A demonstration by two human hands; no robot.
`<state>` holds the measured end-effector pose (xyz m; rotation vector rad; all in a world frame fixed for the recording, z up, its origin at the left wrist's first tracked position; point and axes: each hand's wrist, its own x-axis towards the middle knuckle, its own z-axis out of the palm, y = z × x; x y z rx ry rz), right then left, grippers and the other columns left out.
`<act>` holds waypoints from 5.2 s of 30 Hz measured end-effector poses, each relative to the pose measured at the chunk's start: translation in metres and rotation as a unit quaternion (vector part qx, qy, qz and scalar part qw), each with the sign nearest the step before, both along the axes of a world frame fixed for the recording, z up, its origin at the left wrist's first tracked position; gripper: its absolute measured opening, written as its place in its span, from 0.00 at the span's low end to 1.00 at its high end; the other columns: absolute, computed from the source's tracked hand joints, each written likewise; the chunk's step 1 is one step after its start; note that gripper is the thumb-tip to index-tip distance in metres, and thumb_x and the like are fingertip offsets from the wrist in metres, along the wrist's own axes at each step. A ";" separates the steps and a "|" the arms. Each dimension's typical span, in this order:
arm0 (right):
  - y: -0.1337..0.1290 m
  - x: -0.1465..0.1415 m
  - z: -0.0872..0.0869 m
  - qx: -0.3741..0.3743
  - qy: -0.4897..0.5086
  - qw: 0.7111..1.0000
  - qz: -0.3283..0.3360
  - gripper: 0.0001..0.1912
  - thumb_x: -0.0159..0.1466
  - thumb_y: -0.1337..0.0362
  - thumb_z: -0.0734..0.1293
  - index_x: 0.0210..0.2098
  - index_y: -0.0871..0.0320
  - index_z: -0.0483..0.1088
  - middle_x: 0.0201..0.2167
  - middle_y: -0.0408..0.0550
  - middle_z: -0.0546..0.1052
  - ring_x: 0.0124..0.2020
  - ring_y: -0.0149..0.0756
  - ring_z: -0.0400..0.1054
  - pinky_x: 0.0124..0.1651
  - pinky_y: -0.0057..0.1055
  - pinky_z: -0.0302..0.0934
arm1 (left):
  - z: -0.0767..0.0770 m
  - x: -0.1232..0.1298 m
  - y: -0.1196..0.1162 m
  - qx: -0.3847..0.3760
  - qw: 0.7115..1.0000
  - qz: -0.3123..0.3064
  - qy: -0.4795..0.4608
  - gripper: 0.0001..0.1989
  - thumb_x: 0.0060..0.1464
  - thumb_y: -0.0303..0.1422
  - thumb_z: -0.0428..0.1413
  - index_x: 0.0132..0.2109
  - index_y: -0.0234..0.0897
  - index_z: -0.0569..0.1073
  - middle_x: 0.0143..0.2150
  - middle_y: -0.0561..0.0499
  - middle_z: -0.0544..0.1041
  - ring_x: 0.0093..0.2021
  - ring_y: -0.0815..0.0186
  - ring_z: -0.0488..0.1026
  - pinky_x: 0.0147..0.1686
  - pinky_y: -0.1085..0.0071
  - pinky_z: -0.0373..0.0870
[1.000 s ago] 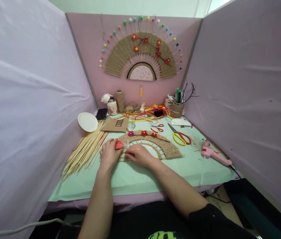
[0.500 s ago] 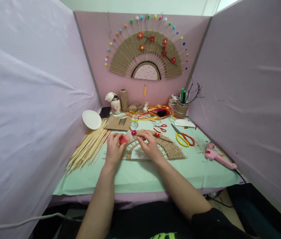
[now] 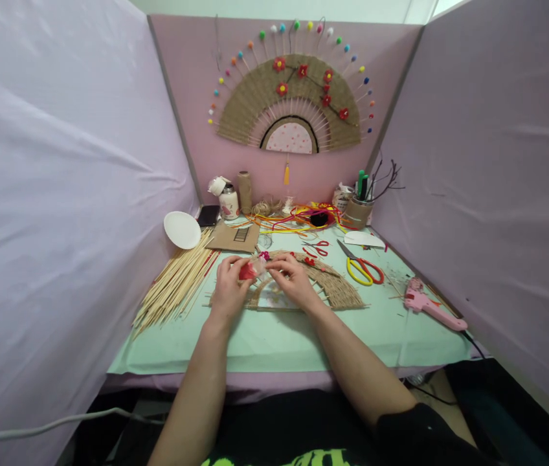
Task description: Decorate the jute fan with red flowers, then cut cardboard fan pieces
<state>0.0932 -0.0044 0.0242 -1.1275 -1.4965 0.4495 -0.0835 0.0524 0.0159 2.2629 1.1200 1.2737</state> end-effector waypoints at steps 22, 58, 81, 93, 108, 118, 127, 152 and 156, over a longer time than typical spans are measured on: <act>0.006 0.003 -0.010 -0.126 0.063 0.987 0.079 0.11 0.59 0.63 0.69 0.40 0.57 0.80 0.37 0.49 0.81 0.35 0.37 0.72 0.41 0.34 0.65 | -0.004 0.005 -0.005 0.024 0.997 -0.074 0.028 0.19 0.52 0.26 0.57 0.52 0.39 0.72 0.51 0.46 0.68 0.53 0.61 0.68 0.56 0.62 0.67; 0.005 0.006 -0.006 -0.107 -0.015 0.989 0.101 0.05 0.60 0.63 0.69 0.32 0.58 0.77 0.35 0.47 0.79 0.39 0.38 0.70 0.46 0.34 0.61 | -0.003 0.004 -0.005 -0.033 0.996 -0.080 0.029 0.11 0.54 0.33 0.58 0.45 0.39 0.76 0.45 0.46 0.78 0.48 0.58 0.73 0.50 0.59 0.69; 0.000 0.003 -0.006 -0.169 0.070 0.975 0.127 0.11 0.60 0.56 0.69 0.28 0.58 0.72 0.42 0.49 0.70 0.38 0.33 0.66 0.39 0.29 0.63 | -0.002 0.005 -0.006 -0.015 0.999 -0.050 0.014 0.13 0.52 0.29 0.59 0.47 0.39 0.75 0.46 0.47 0.74 0.48 0.60 0.72 0.52 0.62 0.70; 0.011 0.011 -0.006 -0.269 0.383 0.882 0.060 0.19 0.45 0.55 0.77 0.30 0.60 0.74 0.22 0.40 0.68 0.24 0.26 0.60 0.24 0.24 0.52 | -0.016 -0.005 0.003 -0.023 0.993 0.109 0.028 0.14 0.51 0.35 0.60 0.45 0.35 0.76 0.42 0.42 0.73 0.43 0.56 0.71 0.48 0.58 0.69; -0.001 -0.002 -0.003 -0.307 0.343 0.857 0.230 0.17 0.59 0.52 0.69 0.41 0.56 0.77 0.43 0.51 0.77 0.35 0.32 0.68 0.28 0.24 0.58 | -0.004 0.017 -0.017 -0.059 0.994 -0.008 -0.095 0.14 0.51 0.39 0.62 0.43 0.37 0.77 0.37 0.48 0.79 0.35 0.64 0.75 0.39 0.65 0.73; 0.002 -0.001 -0.001 -0.308 0.362 0.858 0.193 0.15 0.57 0.53 0.70 0.37 0.57 0.79 0.44 0.50 0.77 0.31 0.28 0.66 0.26 0.23 0.55 | 0.002 0.011 -0.017 -0.086 0.985 0.009 -0.149 0.07 0.55 0.34 0.57 0.39 0.37 0.77 0.37 0.49 0.78 0.37 0.64 0.75 0.40 0.67 0.72; 0.000 -0.004 -0.004 -0.314 0.338 0.865 0.197 0.18 0.52 0.52 0.75 0.37 0.57 0.79 0.33 0.46 0.76 0.29 0.26 0.63 0.28 0.24 0.54 | 0.007 0.009 -0.020 -0.138 0.971 0.001 -0.193 0.09 0.51 0.37 0.60 0.29 0.36 0.77 0.27 0.52 0.75 0.30 0.67 0.70 0.32 0.71 0.66; 0.001 -0.004 -0.008 -0.267 0.242 0.920 0.156 0.18 0.55 0.49 0.71 0.37 0.57 0.78 0.30 0.45 0.76 0.27 0.28 0.61 0.29 0.26 0.53 | 0.012 0.012 -0.019 -0.266 0.891 -0.036 -0.367 0.11 0.49 0.39 0.61 0.30 0.34 0.76 0.23 0.52 0.75 0.23 0.71 0.70 0.25 0.75 0.67; 0.002 -0.005 -0.009 -0.241 0.252 0.925 0.148 0.18 0.55 0.50 0.71 0.36 0.57 0.78 0.28 0.44 0.75 0.26 0.28 0.60 0.28 0.26 0.52 | 0.011 0.014 -0.016 -0.333 0.844 -0.066 -0.415 0.07 0.50 0.32 0.61 0.35 0.33 0.77 0.30 0.48 0.79 0.29 0.70 0.74 0.30 0.76 0.70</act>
